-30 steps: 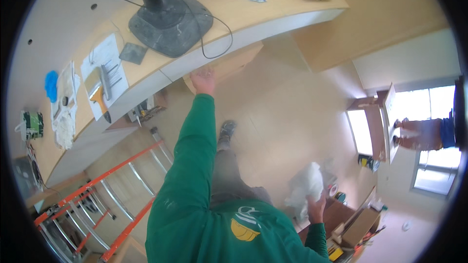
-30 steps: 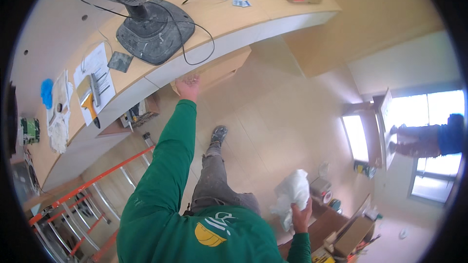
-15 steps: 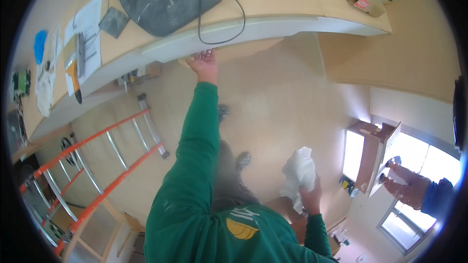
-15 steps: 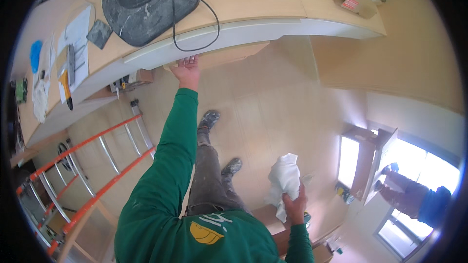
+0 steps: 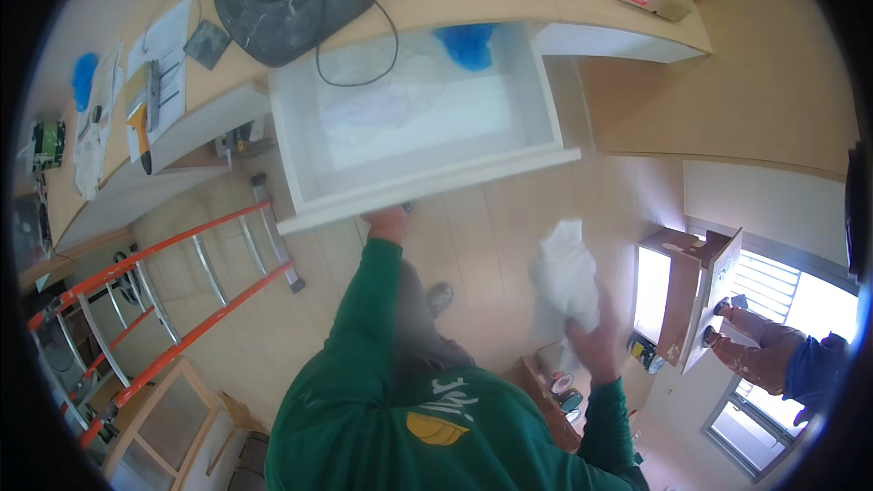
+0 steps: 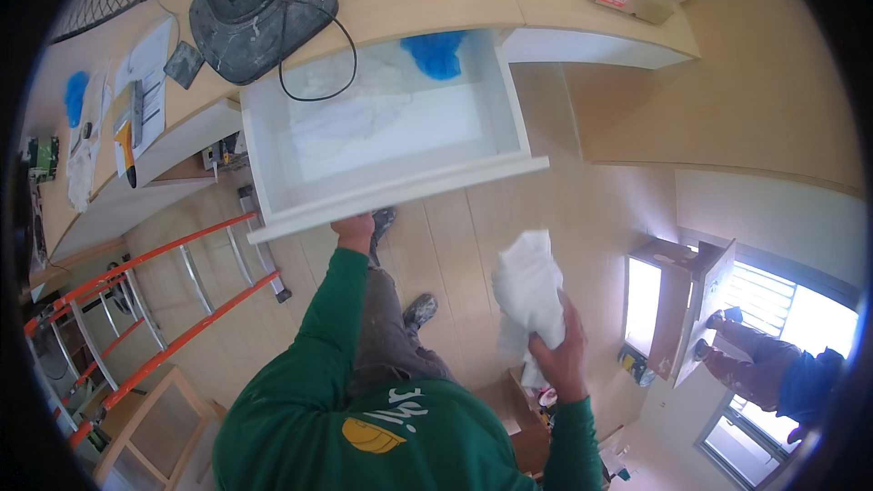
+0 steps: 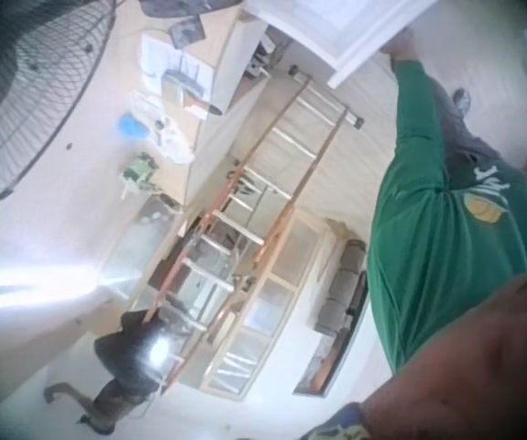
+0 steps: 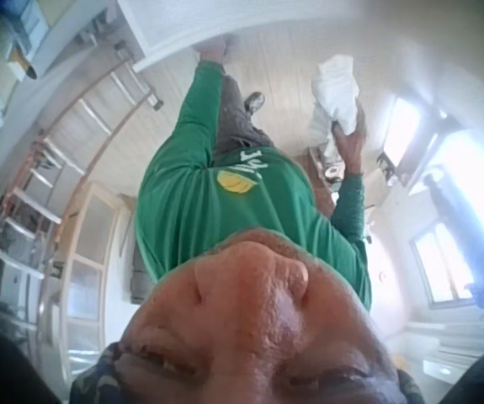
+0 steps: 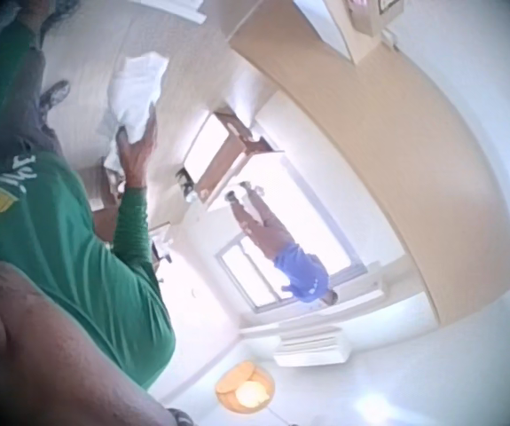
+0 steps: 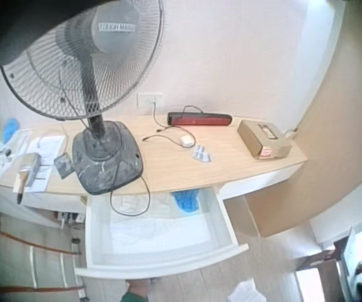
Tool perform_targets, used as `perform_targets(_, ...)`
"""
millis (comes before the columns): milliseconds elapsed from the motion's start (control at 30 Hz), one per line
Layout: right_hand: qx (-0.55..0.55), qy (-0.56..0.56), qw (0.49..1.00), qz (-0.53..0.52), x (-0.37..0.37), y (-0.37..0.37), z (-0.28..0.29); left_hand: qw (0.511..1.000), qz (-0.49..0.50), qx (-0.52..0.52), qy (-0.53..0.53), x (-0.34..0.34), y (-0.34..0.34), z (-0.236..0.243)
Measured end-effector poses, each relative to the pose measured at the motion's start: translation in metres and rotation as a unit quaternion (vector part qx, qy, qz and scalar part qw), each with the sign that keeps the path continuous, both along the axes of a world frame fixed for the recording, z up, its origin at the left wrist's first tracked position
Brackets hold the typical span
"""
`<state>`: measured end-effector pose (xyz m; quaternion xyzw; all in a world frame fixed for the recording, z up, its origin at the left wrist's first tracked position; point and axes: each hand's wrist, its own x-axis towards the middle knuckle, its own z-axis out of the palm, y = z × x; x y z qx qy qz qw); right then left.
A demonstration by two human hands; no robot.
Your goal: The person installs a door handle on a white door using a screwdriver, then moves around the room to pick up slippers, a plastic sheet, and small jars, placing them on a countertop.
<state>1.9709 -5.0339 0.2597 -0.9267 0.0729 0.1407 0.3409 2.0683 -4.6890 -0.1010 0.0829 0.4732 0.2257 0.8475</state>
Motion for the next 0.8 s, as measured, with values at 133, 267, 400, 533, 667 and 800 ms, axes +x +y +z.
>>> perform_targets(133, -0.089, -0.088, 0.965, 0.228, 0.086, 0.025, 0.035, 0.998, 0.007, -0.067, -0.01, -0.034, -0.017, -0.003)
perform_targets(267, -0.116, -0.181, 0.919, 0.331, 0.165, 0.077, 0.032, 0.997, -0.005, -0.083, -0.002, -0.057, -0.019, -0.002)
perform_targets(400, -0.165, -0.165, 0.934, 0.269, 0.209, 0.133, -0.018, 0.995, -0.014, -0.103, 0.009, -0.075, -0.02, -0.002)
perform_targets(533, -0.234, -0.038, 0.954, 0.183, 0.234, 0.169, -0.09, 0.992, -0.029, -0.118, 0.017, -0.083, -0.02, -0.006)
perform_targets(667, -0.205, -0.141, 0.961, 0.124, 0.253, 0.178, -0.135, 0.99, -0.038, -0.138, 0.021, -0.083, -0.022, -0.006)
perform_targets(800, -0.27, -0.041, 0.948, 0.161, 0.25, 0.183, -0.138, 0.987, -0.052, -0.153, 0.021, -0.073, -0.025, 0.0)
